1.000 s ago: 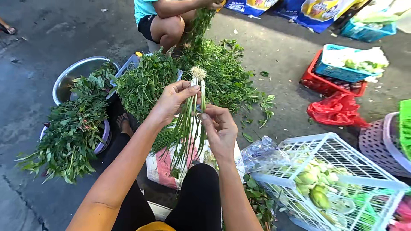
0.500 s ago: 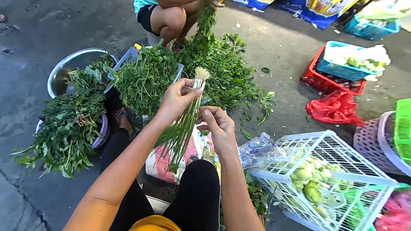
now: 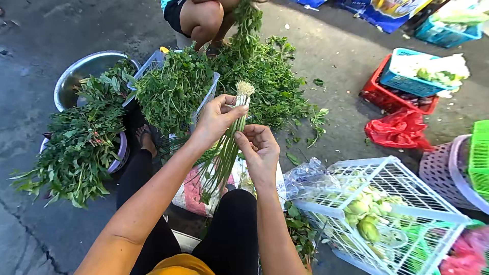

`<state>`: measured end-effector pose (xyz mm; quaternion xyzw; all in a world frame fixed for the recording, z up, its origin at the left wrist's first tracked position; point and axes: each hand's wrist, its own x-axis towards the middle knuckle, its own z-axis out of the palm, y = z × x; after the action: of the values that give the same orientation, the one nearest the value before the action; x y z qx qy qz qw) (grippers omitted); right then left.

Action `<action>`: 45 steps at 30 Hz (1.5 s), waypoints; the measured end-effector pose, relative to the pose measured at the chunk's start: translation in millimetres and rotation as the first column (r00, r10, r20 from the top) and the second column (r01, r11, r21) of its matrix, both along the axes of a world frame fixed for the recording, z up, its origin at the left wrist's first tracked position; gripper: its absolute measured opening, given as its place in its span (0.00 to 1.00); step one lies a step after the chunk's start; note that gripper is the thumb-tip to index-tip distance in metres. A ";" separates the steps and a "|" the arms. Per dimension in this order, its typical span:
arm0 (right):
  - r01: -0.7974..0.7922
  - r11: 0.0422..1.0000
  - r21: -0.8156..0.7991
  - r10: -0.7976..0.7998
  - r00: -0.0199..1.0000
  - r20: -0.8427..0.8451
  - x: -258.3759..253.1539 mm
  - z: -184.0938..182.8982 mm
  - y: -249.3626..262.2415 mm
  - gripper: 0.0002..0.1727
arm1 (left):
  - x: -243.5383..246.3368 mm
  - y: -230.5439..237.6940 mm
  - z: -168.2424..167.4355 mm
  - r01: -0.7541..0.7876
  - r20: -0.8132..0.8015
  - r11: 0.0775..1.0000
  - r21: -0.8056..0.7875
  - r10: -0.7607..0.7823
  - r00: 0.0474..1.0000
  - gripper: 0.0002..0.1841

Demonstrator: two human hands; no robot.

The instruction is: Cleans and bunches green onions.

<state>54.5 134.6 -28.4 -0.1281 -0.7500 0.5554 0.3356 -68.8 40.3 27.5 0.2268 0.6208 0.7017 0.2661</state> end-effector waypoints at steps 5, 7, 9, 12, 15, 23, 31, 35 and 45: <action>0.024 0.999 0.030 -0.024 1.000 -0.010 -2.0 0.6 -1.2 0.18 | 1.4 -1.0 13.6 0.025 0.245 1.000 0.015 -0.028 0.969 0.12; 0.000 1.000 -0.016 0.000 1.000 -0.021 -1.7 0.2 -1.4 0.16 | 1.0 -4.5 17.8 0.061 0.260 0.998 -0.008 -0.056 0.964 0.13; -0.015 0.998 -0.066 0.014 1.000 -0.026 -1.7 -0.7 -1.7 0.15 | -1.6 -9.1 21.0 0.124 0.248 0.992 -0.022 -0.114 0.962 0.15; 0.004 0.997 -0.079 -0.007 0.999 -0.040 -0.8 -2.3 -2.6 0.13 | -7.2 -16.0 23.5 0.212 0.242 0.977 -0.013 -0.203 0.949 0.14; 0.097 0.988 0.123 -0.084 0.991 -0.106 -0.9 -3.8 -3.8 0.12 | -6.1 -14.9 22.2 0.180 0.215 0.983 -0.026 -0.170 0.962 0.11; 0.084 0.996 -0.013 -0.084 0.996 -0.009 -5.8 4.0 -1.7 0.05 | 0.6 -4.0 11.6 0.132 0.092 0.989 -0.069 -0.125 0.988 0.13; -0.082 0.953 -0.291 0.130 0.980 0.150 -2.2 5.2 8.4 0.07 | -15.9 -6.0 -20.2 0.196 -0.177 0.947 -0.253 -0.245 0.953 0.18; -0.075 0.970 -0.232 0.125 0.970 0.210 -2.6 3.0 11.1 0.07 | -11.8 -1.7 -31.3 0.216 -0.096 0.959 -0.181 -0.236 0.967 0.16; -0.011 0.902 0.432 -0.116 0.957 0.266 -8.1 -2.0 14.9 0.07 | -5.8 6.4 -44.4 0.230 -0.026 0.929 -0.288 -0.248 0.968 0.22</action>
<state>46.4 149.5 -30.3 -0.1501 -0.8905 0.3430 0.2587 -74.6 46.7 -16.9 0.2819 0.6904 0.5606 0.3600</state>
